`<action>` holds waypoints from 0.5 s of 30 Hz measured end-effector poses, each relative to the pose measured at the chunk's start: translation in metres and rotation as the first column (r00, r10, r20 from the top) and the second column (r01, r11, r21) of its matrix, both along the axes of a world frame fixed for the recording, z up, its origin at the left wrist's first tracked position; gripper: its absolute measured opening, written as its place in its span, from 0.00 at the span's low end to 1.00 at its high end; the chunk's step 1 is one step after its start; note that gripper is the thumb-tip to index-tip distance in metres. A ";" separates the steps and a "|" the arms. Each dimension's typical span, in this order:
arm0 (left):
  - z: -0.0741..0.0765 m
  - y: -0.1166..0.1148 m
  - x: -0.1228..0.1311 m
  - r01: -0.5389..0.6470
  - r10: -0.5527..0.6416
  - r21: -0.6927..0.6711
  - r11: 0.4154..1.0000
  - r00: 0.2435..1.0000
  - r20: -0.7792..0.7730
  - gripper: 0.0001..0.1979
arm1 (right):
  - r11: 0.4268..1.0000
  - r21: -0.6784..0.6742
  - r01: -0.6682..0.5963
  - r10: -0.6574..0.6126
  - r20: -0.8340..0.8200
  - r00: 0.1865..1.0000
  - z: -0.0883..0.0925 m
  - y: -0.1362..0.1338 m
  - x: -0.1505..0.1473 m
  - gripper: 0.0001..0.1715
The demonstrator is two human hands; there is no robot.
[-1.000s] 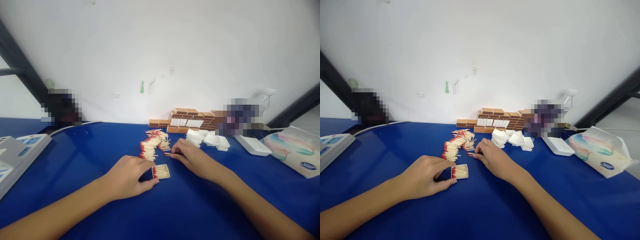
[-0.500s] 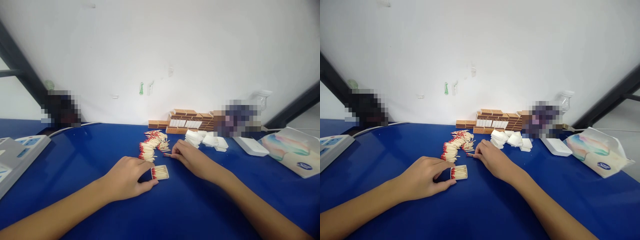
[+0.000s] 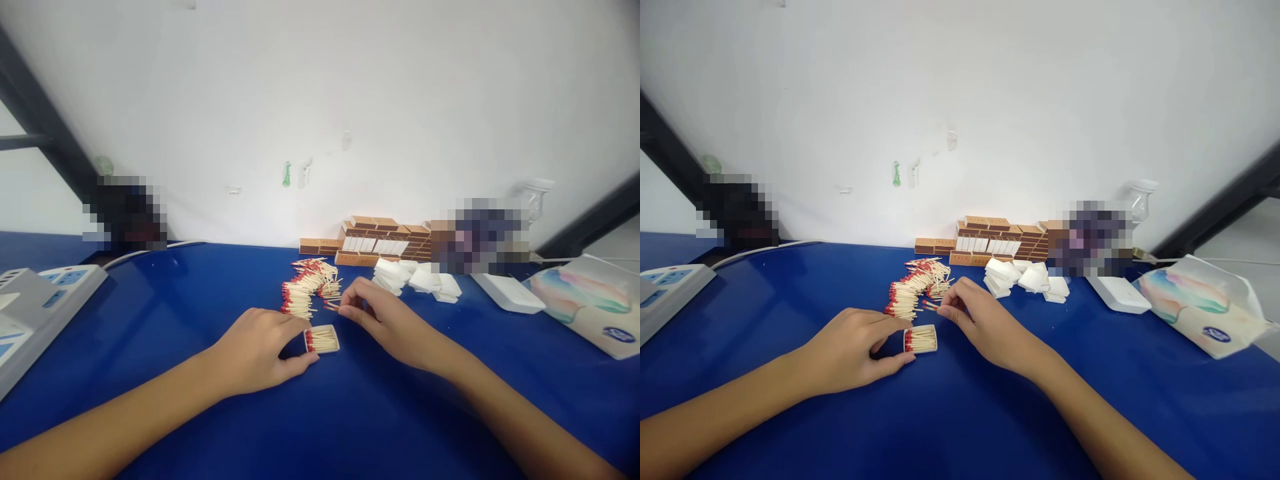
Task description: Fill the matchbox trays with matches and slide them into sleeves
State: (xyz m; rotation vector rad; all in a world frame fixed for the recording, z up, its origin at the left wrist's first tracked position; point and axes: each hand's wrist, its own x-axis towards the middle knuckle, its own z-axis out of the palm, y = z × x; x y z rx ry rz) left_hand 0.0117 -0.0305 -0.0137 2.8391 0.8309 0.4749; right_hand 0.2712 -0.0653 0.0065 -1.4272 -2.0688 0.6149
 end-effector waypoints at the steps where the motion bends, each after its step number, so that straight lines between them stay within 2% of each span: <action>1: 0.001 0.000 0.000 -0.011 0.011 -0.005 1.000 1.000 -0.002 0.16 | 1.000 -0.012 -0.014 0.013 -0.025 1.000 0.001 -0.004 -0.004 0.10; 5: 0.005 -0.001 0.001 -0.039 0.038 -0.036 0.999 0.999 -0.021 0.14 | 0.993 -0.072 -0.092 0.086 -0.084 0.993 -0.001 -0.017 -0.021 0.08; 8: 0.006 -0.002 0.001 -0.035 0.034 -0.074 0.997 0.999 -0.020 0.13 | 0.988 -0.081 -0.131 0.126 -0.059 0.990 -0.007 -0.020 -0.028 0.06; 15: 0.005 -0.001 0.002 -0.024 0.023 -0.071 0.997 1.000 -0.011 0.13 | 0.992 -0.037 -0.117 0.118 0.012 0.993 -0.008 -0.018 -0.029 0.05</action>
